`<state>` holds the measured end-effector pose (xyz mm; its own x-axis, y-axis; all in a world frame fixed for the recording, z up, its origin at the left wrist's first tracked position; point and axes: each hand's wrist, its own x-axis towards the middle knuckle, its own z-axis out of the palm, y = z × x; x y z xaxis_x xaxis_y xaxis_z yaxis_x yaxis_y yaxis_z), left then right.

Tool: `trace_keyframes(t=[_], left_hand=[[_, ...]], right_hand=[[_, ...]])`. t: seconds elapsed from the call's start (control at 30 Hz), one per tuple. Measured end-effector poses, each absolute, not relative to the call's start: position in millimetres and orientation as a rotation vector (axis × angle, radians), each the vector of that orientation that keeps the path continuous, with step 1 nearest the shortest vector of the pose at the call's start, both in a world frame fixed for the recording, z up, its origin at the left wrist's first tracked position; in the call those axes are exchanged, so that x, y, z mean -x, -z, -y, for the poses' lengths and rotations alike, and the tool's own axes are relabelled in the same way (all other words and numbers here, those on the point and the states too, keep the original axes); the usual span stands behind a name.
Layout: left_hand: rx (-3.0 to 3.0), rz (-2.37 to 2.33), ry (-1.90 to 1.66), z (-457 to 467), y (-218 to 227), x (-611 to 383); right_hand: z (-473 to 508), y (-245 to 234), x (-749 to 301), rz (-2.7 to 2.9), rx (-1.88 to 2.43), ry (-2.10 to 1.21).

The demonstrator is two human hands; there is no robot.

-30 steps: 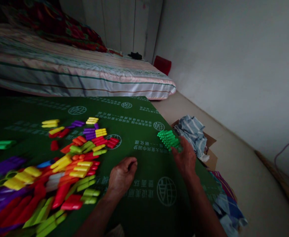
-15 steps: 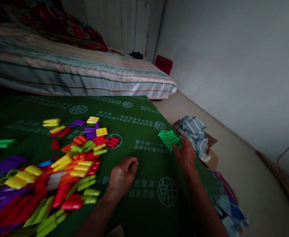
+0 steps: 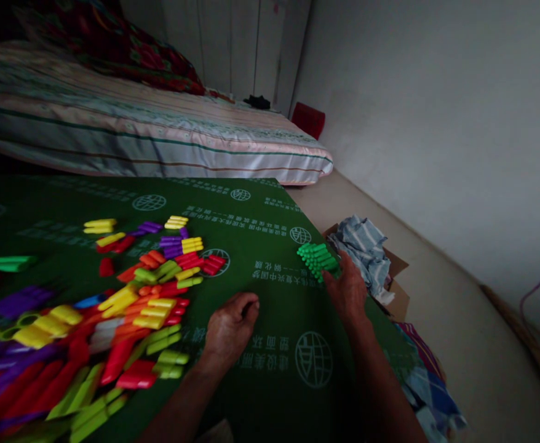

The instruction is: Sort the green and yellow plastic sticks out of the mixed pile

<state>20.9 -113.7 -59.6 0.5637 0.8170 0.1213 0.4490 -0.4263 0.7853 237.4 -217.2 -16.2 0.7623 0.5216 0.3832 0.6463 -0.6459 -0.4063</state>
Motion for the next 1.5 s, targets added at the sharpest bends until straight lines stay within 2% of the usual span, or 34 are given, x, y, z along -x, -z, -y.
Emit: trace_keyframes(t=[0.3,0.57,0.73,1.03,1.17,1.3,1.5], left_hand=[[-2.056,-1.002,-0.646,115,58,-21],[-2.014,-1.000,-0.645,119,58,-20],[-1.985,-1.036,-0.610,129,58,-19],[-1.909,-1.094,-0.609,133,53,-19],[-1.943,-1.103,-0.640,136,31,-19],[-2.043,-1.055,-0.702,123,-16,-14],[-2.272,-1.272,-0.588,31,-72,53]], right_hand=[[229,27,-218,0.958,2.121,0.511],[234,60,-132,1.357,2.013,0.328],[247,81,-107,1.519,1.967,0.335],[253,105,-111,1.903,1.828,0.594],[254,105,-114,1.963,1.831,0.628],[255,107,-118,2.013,1.806,0.664],[255,111,-121,2.035,1.756,0.723]])
